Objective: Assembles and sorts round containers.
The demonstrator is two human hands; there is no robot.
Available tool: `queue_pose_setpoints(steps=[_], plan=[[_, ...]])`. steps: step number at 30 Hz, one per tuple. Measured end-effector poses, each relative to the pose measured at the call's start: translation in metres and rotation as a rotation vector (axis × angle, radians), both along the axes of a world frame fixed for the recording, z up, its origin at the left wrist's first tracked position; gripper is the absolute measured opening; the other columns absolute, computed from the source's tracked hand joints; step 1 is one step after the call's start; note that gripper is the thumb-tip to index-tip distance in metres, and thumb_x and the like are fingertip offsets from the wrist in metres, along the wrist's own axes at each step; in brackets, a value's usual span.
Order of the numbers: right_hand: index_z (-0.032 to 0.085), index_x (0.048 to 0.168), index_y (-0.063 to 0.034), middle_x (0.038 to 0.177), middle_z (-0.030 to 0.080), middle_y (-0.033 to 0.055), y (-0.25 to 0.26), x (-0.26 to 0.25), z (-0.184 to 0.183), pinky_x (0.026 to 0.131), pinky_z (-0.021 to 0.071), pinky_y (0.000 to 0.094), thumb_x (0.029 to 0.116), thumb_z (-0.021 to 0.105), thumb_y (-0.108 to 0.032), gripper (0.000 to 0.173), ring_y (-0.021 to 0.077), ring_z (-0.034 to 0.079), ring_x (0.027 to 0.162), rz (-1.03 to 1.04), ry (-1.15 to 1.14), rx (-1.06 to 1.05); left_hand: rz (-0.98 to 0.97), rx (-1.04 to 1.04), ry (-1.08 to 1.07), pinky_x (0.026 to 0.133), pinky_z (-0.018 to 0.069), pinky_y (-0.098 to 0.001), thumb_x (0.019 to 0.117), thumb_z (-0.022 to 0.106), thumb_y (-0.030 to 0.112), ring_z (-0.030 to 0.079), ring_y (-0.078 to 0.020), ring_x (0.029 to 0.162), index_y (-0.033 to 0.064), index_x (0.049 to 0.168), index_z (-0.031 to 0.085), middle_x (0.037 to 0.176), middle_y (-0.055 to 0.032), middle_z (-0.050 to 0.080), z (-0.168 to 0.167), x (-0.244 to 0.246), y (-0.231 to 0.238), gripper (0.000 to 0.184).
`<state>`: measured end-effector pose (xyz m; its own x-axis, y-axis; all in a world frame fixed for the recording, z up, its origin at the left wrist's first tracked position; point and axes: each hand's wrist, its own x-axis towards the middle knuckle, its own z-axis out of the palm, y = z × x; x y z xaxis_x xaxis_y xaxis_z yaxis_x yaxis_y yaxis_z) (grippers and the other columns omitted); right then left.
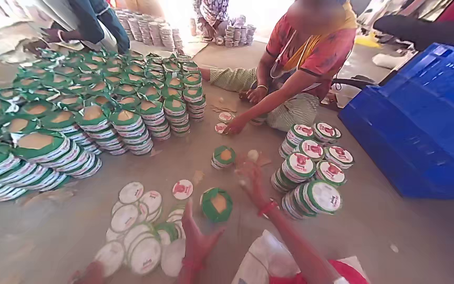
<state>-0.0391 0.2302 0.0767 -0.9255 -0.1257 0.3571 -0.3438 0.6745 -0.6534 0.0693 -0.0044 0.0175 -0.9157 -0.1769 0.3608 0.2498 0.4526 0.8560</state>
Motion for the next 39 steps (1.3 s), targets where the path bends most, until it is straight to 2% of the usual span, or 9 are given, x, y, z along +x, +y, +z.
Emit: queue_pose_setpoints(steps=[3,6,9,11,16,20,26,29,39], plan=[[0.070,0.128,-0.0220,0.150,0.054,0.0162,-0.027,0.037,0.016,0.110,0.0316,0.0733,0.0916,0.044,-0.074,0.069,0.0515,0.034,0.145,0.149,0.117,0.136,-0.073,-0.061,-0.024,0.117,0.0316,-0.0624,0.0536,0.090,0.057,0.037,-0.0503,0.143,-0.0100,0.151,0.034,0.154,-0.0331,0.039,0.012,-0.021,0.009,0.131],[0.068,0.135,-0.0286,0.155,0.050,0.0085,-0.048,0.050,0.024,0.115,0.0246,0.0735,0.0883,0.055,-0.070,0.064,0.0510,0.031,0.148,0.183,0.106,0.371,-0.080,-0.091,-0.090,0.114,0.0368,-0.0604,0.0478,0.096,0.041,0.045,-0.0477,0.137,-0.0057,0.146,0.045,0.146,-0.0296,0.049,0.018,-0.032,0.016,0.120],[0.059,0.146,-0.0278,0.163,0.040,0.0022,-0.063,0.057,0.023,0.121,0.0110,0.0716,0.0895,0.059,-0.068,0.069,0.0447,0.022,0.154,0.217,-0.086,0.510,-0.085,-0.043,-0.089,0.113,0.0385,-0.0573,0.0553,0.091,0.042,0.046,-0.0457,0.136,-0.0081,0.143,0.046,0.145,-0.0307,0.050,0.012,-0.032,0.016,0.111],[0.061,0.144,-0.0281,0.161,0.043,-0.0005,-0.068,0.061,0.015,0.119,0.0160,0.0729,0.0877,0.055,-0.074,0.073,0.0444,0.025,0.153,0.258,-0.043,0.504,-0.094,0.004,-0.033,0.113,0.0395,-0.0557,0.0633,0.086,0.040,0.049,-0.0451,0.134,-0.0123,0.142,0.044,0.142,-0.0325,0.051,0.003,-0.032,0.016,0.103],[0.073,0.127,-0.0247,0.149,0.057,0.0063,-0.072,0.078,0.018,0.113,0.0281,0.0743,0.0873,0.060,-0.067,0.060,0.0496,0.037,0.146,0.274,0.127,0.383,-0.116,0.118,-0.040,0.112,0.0441,-0.0477,0.0677,0.086,0.024,0.054,-0.0380,0.130,-0.0136,0.142,0.041,0.137,-0.0314,0.055,-0.006,-0.033,0.013,0.094],[0.063,0.142,-0.0239,0.155,0.052,0.0007,-0.061,0.096,0.004,0.111,0.0306,0.0743,0.0829,0.067,-0.066,0.072,0.0393,0.041,0.147,0.296,0.275,0.617,-0.125,0.167,-0.097,0.112,0.0449,-0.0438,0.0578,0.094,0.037,0.054,-0.0338,0.131,-0.0110,0.143,0.040,0.141,-0.0291,0.053,-0.010,-0.031,0.012,0.112],[0.070,0.129,-0.0292,0.145,0.061,0.0025,-0.040,0.123,0.008,0.110,0.0340,0.0701,0.0930,0.038,-0.075,0.067,0.0414,0.049,0.140,0.150,0.347,0.607,-0.111,0.160,-0.042,0.110,0.0460,-0.0456,0.0524,0.094,0.034,0.055,-0.0347,0.130,-0.0117,0.143,0.041,0.139,-0.0292,0.055,-0.015,-0.032,0.013,0.114],[0.066,0.138,-0.0277,0.151,0.056,-0.0003,-0.034,0.134,-0.004,0.109,0.0342,0.0718,0.0900,0.041,-0.076,0.073,0.0401,0.048,0.142,0.124,0.298,0.722,-0.112,0.165,-0.046,0.110,0.0463,-0.0457,0.0503,0.096,0.033,0.055,-0.0341,0.130,-0.0102,0.144,0.040,0.140,-0.0283,0.054,-0.019,-0.032,0.014,0.117],[0.071,0.131,-0.0193,0.147,0.060,0.0080,-0.029,0.109,0.003,0.108,0.0318,0.0764,0.0882,0.057,-0.067,0.065,0.0487,0.047,0.139,0.024,0.246,0.627,-0.099,0.145,-0.025,0.111,0.0456,-0.0430,0.0489,0.097,0.034,0.054,-0.0325,0.132,-0.0106,0.144,0.039,0.141,-0.0284,0.054,-0.021,-0.033,0.014,0.120]])
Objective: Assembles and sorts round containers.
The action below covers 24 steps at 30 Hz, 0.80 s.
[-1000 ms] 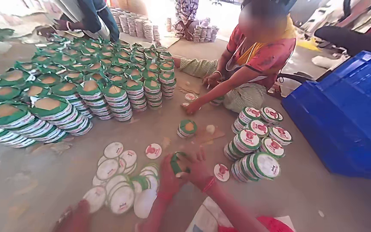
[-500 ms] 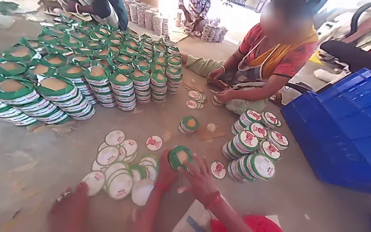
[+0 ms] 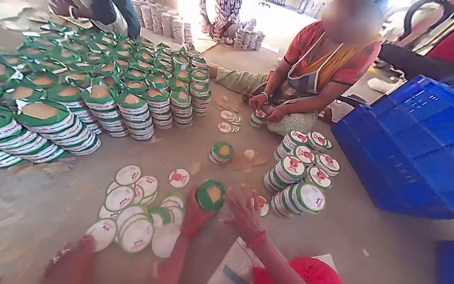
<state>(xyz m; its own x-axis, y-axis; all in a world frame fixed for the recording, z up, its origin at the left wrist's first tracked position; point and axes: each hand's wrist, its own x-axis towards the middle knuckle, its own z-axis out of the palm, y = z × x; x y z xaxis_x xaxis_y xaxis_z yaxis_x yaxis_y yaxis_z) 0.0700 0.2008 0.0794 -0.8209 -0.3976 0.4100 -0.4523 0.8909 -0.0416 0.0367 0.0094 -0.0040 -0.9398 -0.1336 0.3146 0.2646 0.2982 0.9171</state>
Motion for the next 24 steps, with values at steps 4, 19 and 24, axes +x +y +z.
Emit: queue_pose_setpoints(steps=[4,19,24], plan=[[0.076,0.118,-0.0156,0.136,0.067,0.0118,-0.007,-0.013,0.011,0.109,0.0323,0.0762,0.0870,0.062,-0.066,0.061,0.0504,0.051,0.135,-0.010,0.027,-0.035,-0.010,0.019,0.033,0.111,0.0450,-0.0437,0.0488,0.095,0.043,0.054,-0.0322,0.132,-0.0105,0.142,0.042,0.141,-0.0277,0.054,-0.002,-0.002,0.000,0.120],[0.071,0.131,-0.0134,0.150,0.056,0.0108,-0.043,-0.051,0.019,0.112,0.0225,0.0782,0.0898,0.057,-0.068,0.070,0.0506,0.040,0.144,0.045,-0.095,-0.012,-0.016,0.024,0.072,0.112,0.0448,-0.0454,0.0523,0.097,0.029,0.055,-0.0359,0.131,-0.0127,0.142,0.041,0.140,-0.0302,0.054,-0.007,-0.002,0.001,0.113],[0.075,0.124,-0.0198,0.146,0.059,0.0111,-0.067,-0.051,0.033,0.113,0.0233,0.0766,0.0898,0.061,-0.065,0.059,0.0492,0.041,0.143,0.191,-0.183,-0.058,0.010,0.062,0.062,0.113,0.0431,-0.0449,0.0756,0.082,0.019,0.055,-0.0350,0.131,-0.0145,0.138,0.046,0.137,-0.0303,0.056,-0.004,0.001,0.002,0.080]])
